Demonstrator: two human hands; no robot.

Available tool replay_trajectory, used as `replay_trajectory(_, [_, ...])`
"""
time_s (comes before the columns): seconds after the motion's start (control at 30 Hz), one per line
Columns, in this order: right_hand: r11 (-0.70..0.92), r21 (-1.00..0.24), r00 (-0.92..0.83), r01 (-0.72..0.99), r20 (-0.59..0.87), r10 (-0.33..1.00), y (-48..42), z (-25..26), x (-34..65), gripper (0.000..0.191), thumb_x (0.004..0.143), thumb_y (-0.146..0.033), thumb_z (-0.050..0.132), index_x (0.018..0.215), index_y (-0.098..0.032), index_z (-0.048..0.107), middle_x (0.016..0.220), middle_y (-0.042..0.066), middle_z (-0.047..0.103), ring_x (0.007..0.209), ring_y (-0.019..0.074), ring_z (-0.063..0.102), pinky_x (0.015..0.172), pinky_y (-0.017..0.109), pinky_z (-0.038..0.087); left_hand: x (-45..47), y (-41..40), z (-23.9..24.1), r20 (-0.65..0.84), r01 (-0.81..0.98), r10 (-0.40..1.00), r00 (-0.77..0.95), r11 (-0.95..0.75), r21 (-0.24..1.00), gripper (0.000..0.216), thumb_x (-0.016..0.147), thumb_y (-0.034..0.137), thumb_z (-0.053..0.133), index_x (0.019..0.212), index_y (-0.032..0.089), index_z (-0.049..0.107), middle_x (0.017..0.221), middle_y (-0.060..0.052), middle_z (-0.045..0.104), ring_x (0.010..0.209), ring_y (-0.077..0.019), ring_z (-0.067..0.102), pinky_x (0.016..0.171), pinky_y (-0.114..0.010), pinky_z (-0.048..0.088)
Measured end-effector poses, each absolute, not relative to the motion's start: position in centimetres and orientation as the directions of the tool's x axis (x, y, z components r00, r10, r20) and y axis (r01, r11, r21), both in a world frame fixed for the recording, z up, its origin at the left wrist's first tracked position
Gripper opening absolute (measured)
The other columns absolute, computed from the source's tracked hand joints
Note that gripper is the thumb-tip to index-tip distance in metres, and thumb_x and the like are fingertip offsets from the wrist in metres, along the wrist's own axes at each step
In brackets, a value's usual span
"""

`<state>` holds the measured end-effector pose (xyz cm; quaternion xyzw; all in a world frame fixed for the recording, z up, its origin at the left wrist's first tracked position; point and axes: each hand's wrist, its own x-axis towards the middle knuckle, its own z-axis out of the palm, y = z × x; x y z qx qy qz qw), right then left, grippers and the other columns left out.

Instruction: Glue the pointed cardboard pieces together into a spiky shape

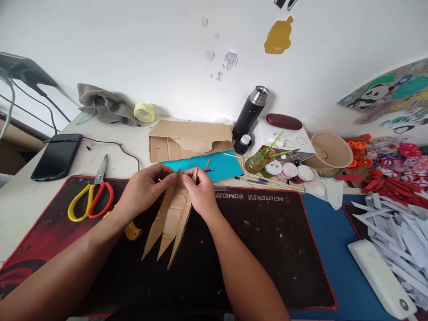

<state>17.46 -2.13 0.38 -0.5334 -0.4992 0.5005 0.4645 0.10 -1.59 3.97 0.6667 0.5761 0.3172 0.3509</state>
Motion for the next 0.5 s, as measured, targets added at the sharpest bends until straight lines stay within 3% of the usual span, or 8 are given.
replay_trajectory(0.5, [-0.05,-0.996,-0.003,0.079,-0.05,0.999,-2.18,0.29,17.25,0.018,0.087,-0.042,0.066,0.081,-0.026,0.06,0.079,-0.002,0.059,0.078,0.0202,0.055,0.075,0.033,0.044,0.2,-1.9,3.49,0.063,0.547,0.988,0.137,-0.129,0.827,0.027,0.097,0.039,0.062,0.111,0.025,0.081,0.106,-0.002,0.084,0.094,-0.023,0.076,0.083,-0.032,0.058])
